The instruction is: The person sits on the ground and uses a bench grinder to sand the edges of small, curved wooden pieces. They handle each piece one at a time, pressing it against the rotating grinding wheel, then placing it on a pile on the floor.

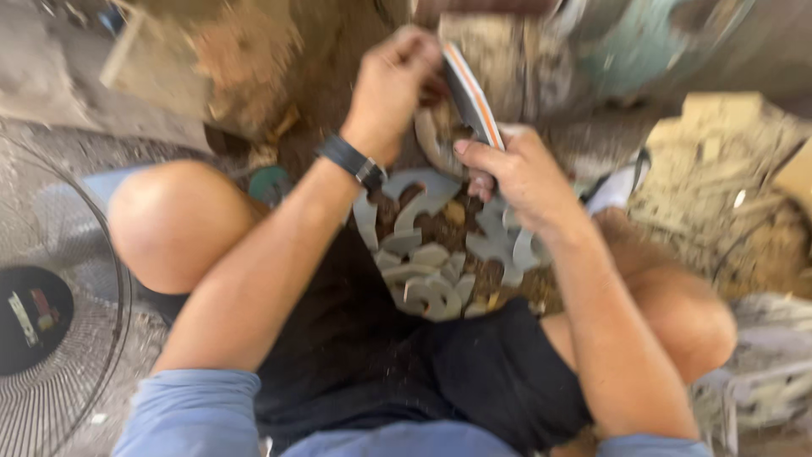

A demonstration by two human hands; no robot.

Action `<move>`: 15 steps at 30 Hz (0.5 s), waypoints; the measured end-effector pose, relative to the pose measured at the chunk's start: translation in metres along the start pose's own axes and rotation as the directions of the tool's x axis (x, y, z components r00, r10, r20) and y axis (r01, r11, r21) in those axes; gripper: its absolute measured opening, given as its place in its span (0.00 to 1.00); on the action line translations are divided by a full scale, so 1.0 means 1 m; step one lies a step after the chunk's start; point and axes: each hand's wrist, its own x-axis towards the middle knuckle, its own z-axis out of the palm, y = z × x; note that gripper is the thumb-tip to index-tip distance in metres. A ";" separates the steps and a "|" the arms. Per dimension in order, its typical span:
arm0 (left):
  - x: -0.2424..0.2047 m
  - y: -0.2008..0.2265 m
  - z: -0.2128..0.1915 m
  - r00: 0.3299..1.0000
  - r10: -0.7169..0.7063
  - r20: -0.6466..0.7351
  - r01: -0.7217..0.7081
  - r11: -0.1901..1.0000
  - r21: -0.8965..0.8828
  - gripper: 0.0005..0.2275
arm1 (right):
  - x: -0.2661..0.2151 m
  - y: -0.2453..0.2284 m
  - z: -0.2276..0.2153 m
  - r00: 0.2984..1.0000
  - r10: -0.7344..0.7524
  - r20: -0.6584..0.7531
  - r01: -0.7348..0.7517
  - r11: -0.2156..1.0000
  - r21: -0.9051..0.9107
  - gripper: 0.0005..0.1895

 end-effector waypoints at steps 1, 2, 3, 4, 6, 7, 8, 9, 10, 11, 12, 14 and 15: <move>0.000 -0.004 -0.013 0.999 0.028 -0.035 -0.026 0.997 0.072 0.07 | -0.006 0.009 -0.005 0.995 0.101 0.003 -0.097 0.963 -0.251 0.11; -0.004 -0.012 -0.025 0.996 0.059 -0.064 -0.049 0.988 0.146 0.08 | -0.012 0.017 -0.013 0.979 0.203 -0.007 -0.180 0.855 -0.486 0.14; -0.011 -0.023 -0.034 0.995 0.077 -0.067 -0.052 0.950 0.308 0.08 | -0.015 0.026 -0.019 0.959 0.281 -0.025 -0.218 0.683 -0.697 0.16; -0.019 -0.034 -0.042 0.994 0.093 -0.065 -0.053 0.885 0.462 0.07 | -0.020 0.039 -0.020 0.953 0.301 -0.032 -0.212 0.589 -0.780 0.17; -0.026 -0.058 -0.056 0.977 0.166 0.131 -0.207 0.629 0.749 0.05 | -0.024 0.068 -0.028 0.951 0.305 -0.050 -0.169 0.378 -0.910 0.20; -0.034 -0.077 -0.060 0.935 0.163 0.316 -0.355 0.433 0.828 0.05 | -0.024 0.085 -0.034 0.950 0.305 -0.066 -0.168 0.322 -0.932 0.20; -0.042 -0.099 -0.062 0.948 -0.076 0.309 -0.257 0.391 0.884 0.06 | -0.022 0.102 -0.043 0.950 0.303 -0.081 -0.165 0.264 -0.950 0.20; -0.051 -0.122 -0.063 0.911 -0.308 0.275 -0.172 0.324 0.930 0.08 | -0.021 0.120 -0.053 0.949 0.300 -0.097 -0.163 0.203 -0.966 0.20; -0.063 -0.144 -0.070 0.836 -0.462 0.297 -0.179 0.281 0.943 0.10 | -0.021 0.138 -0.065 0.952 0.277 -0.132 -0.194 0.208 -0.959 0.21; -0.072 -0.167 -0.072 0.827 -0.510 0.235 -0.136 0.225 0.965 0.13 | -0.021 0.155 -0.079 0.952 0.253 -0.171 -0.226 0.210 -0.951 0.22; -0.080 -0.190 -0.074 0.815 -0.554 0.171 -0.094 0.165 0.982 0.18 | -0.022 0.170 -0.091 0.951 0.228 -0.209 -0.258 0.212 -0.943 0.23; -0.090 -0.229 -0.078 0.815 -0.577 0.058 -0.032 0.055 0.998 0.14 | -0.026 0.195 -0.115 0.943 0.179 -0.279 -0.317 0.244 -0.916 0.25; -0.090 -0.246 -0.081 0.813 -0.582 0.002 -0.005 -0.003 1.000 0.13 | -0.027 0.204 -0.124 0.936 0.152 -0.316 -0.347 0.263 -0.900 0.25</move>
